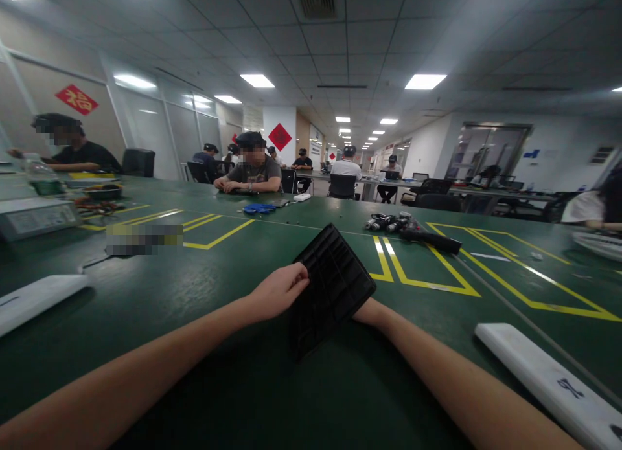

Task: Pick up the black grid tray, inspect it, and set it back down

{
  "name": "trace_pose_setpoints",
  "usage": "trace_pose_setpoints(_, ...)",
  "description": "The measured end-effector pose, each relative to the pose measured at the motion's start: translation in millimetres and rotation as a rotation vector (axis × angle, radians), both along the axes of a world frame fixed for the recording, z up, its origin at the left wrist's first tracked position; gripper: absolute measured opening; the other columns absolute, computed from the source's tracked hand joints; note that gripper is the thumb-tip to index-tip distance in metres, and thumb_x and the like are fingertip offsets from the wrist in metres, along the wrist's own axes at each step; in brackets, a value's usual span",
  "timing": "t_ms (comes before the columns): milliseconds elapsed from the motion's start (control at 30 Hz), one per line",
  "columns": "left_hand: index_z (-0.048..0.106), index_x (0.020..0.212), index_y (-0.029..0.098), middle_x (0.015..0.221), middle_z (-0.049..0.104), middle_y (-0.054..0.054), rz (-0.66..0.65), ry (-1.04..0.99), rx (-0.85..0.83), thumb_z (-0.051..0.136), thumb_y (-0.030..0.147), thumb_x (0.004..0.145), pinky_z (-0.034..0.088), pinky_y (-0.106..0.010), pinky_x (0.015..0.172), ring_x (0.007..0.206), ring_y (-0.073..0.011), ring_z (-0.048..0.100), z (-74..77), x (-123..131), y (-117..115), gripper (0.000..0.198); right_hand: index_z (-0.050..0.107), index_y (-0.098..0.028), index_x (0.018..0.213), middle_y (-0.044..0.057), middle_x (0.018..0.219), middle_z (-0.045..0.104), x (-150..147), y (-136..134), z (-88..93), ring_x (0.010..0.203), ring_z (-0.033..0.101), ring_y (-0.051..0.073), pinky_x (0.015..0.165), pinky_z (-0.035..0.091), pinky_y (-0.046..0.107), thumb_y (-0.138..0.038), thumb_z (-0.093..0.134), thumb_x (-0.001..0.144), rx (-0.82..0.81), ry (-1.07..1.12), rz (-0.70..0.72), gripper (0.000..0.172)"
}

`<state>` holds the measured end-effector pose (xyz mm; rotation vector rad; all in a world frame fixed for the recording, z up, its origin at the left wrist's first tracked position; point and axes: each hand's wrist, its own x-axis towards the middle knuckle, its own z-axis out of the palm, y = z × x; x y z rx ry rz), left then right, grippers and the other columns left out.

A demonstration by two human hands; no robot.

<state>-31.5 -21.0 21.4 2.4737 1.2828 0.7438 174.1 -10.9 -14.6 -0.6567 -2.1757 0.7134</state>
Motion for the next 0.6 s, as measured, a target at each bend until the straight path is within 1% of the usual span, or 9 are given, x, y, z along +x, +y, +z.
trace_pose_setpoints(100, 0.049, 0.074, 0.018, 0.063, 0.052, 0.001, 0.002, -0.223, -0.109, 0.05, 0.029, 0.074, 0.036, -0.024, 0.053, 0.057, -0.012, 0.047, 2.6, -2.4, 2.9, 0.011, 0.055, -0.024, 0.114, 0.005, 0.118, 0.057, -1.2, -1.3, 2.2, 0.107, 0.052, 0.022, 0.098, 0.037, 0.04, -0.036, 0.048, 0.08, -0.005, -0.017, -0.002, 0.036)
trace_pose_setpoints(133, 0.048, 0.073, 0.018, 0.062, 0.051, 0.001, 0.033, -0.348, -0.188, 0.051, 0.028, 0.072, 0.036, -0.023, 0.05, 0.055, -0.0117, 0.047, 2.8, -2.9, 5.1, 0.011, 0.053, -0.024, 0.116, 0.004, 0.119, 0.056, -1.6, -1.8, 3.1, 0.109, 0.051, 0.022, 0.099, 0.036, 0.04, -0.036, 0.048, 0.081, 0.01, -0.023, -0.006, 0.038)
trace_pose_setpoints(233, 0.043, 0.074, 0.017, 0.066, 0.052, 0.0, 0.139, -0.777, -0.528, 0.051, 0.022, 0.067, 0.035, -0.021, 0.046, 0.053, -0.0104, 0.049, 1.8, -4.5, 13.0, 0.012, 0.049, -0.026, 0.121, 0.004, 0.125, 0.052, -2.6, -2.8, 5.5, 0.114, 0.047, 0.023, 0.102, 0.031, 0.041, -0.034, 0.049, 0.08, 0.071, -0.043, -0.023, 0.041)
trace_pose_setpoints(300, 0.042, 0.072, 0.016, 0.065, 0.049, 0.001, 0.167, -0.909, -0.69, 0.052, 0.021, 0.064, 0.033, -0.019, 0.046, 0.052, -0.0084, 0.046, 0.1, -5.9, 17.2, 0.013, 0.049, -0.026, 0.121, 0.004, 0.126, 0.052, -3.0, -3.4, 6.8, 0.114, 0.046, 0.023, 0.102, 0.03, 0.041, -0.034, 0.049, 0.08, 0.075, -0.049, -0.022, 0.042)
trace_pose_setpoints(367, 0.044, 0.073, 0.015, 0.062, 0.044, 0.003, 0.14, -0.845, -0.728, 0.055, 0.025, 0.064, 0.028, -0.018, 0.044, 0.05, -0.0067, 0.041, -2.4, -7.2, 19.0, 0.017, 0.05, -0.026, 0.12, 0.004, 0.125, 0.052, -3.5, -4.5, 8.6, 0.114, 0.047, 0.023, 0.102, 0.031, 0.041, -0.036, 0.048, 0.08, 0.047, -0.042, -0.004, 0.041)
trace_pose_setpoints(433, 0.049, 0.082, 0.015, 0.062, 0.04, 0.005, 0.063, -0.655, -0.654, 0.061, 0.032, 0.063, 0.026, -0.018, 0.045, 0.051, -0.0068, 0.039, -5.1, -8.1, 18.7, 0.028, 0.052, -0.026, 0.118, 0.004, 0.124, 0.053, -4.0, -6.0, 10.7, 0.115, 0.046, 0.023, 0.102, 0.031, 0.041, -0.04, 0.047, 0.08, 0.014, -0.02, 0.01, 0.04)
trace_pose_setpoints(500, 0.051, 0.093, 0.016, 0.064, 0.039, 0.006, -0.009, -0.437, -0.498, 0.067, 0.036, 0.059, 0.029, -0.02, 0.049, 0.055, -0.0081, 0.039, -7.3, -7.9, 17.2, 0.043, 0.054, -0.026, 0.115, 0.004, 0.123, 0.054, -4.3, -7.0, 11.3, 0.115, 0.045, 0.023, 0.102, 0.031, 0.041, -0.045, 0.048, 0.079, 0.011, -0.01, 0.017, 0.042)
trace_pose_setpoints(533, 0.052, 0.095, 0.016, 0.065, 0.039, 0.006, -0.03, -0.344, -0.406, 0.068, 0.038, 0.058, 0.031, -0.021, 0.052, 0.057, -0.009, 0.04, -8.0, -7.4, 16.1, 0.045, 0.055, -0.025, 0.114, 0.005, 0.123, 0.054, -4.3, -6.8, 10.3, 0.116, 0.045, 0.024, 0.102, 0.03, 0.041, -0.046, 0.048, 0.078, 0.022, -0.011, 0.017, 0.043)
trace_pose_setpoints(600, 0.054, 0.092, 0.016, 0.068, 0.042, 0.003, -0.052, -0.204, -0.214, 0.065, 0.04, 0.061, 0.034, -0.023, 0.057, 0.062, -0.0113, 0.042, -8.3, -5.9, 14.0, 0.041, 0.055, -0.024, 0.113, 0.006, 0.123, 0.053, -3.9, -4.4, 5.2, 0.117, 0.043, 0.025, 0.103, 0.028, 0.042, -0.046, 0.048, 0.077, 0.056, -0.022, 0.011, 0.043)
